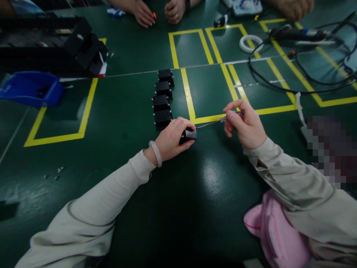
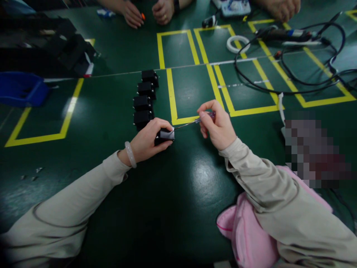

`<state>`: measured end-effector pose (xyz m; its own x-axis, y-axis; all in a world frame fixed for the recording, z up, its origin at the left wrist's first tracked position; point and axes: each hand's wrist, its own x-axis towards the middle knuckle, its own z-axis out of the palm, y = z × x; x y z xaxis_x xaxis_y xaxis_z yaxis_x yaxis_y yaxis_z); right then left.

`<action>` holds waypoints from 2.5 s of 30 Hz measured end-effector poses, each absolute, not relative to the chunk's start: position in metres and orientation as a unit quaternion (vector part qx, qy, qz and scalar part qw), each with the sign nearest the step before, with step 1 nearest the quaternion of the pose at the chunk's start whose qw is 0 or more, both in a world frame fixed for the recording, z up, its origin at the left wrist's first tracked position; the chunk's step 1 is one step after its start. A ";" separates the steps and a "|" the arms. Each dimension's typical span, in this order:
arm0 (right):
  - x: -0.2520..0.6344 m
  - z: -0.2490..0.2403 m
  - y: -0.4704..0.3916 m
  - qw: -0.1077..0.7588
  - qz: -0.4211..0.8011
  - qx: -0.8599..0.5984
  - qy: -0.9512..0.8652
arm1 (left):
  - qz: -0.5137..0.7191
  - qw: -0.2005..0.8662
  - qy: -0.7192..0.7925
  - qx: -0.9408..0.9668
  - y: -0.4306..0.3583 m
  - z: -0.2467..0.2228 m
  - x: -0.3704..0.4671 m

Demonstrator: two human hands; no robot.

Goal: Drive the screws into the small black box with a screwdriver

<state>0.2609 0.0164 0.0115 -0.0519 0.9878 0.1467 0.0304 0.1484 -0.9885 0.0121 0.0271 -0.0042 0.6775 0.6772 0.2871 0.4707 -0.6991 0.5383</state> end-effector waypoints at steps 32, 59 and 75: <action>0.262 0.009 0.017 0.522 0.458 -0.452 -0.560 | 0.241 0.208 0.322 0.891 0.026 -0.005 0.012; 0.261 0.010 0.016 0.518 0.460 -0.455 -0.560 | 0.236 0.214 0.330 0.889 0.026 -0.003 0.012; 0.259 0.012 0.015 0.523 0.462 -0.451 -0.556 | 0.232 0.219 0.334 0.887 0.026 -0.003 0.013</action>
<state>0.2587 0.0155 0.0123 -0.0466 0.9851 0.1653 0.0177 0.1663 -0.9859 0.0125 0.0260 -0.0032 0.6683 0.6949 0.2656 0.4910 -0.6802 0.5442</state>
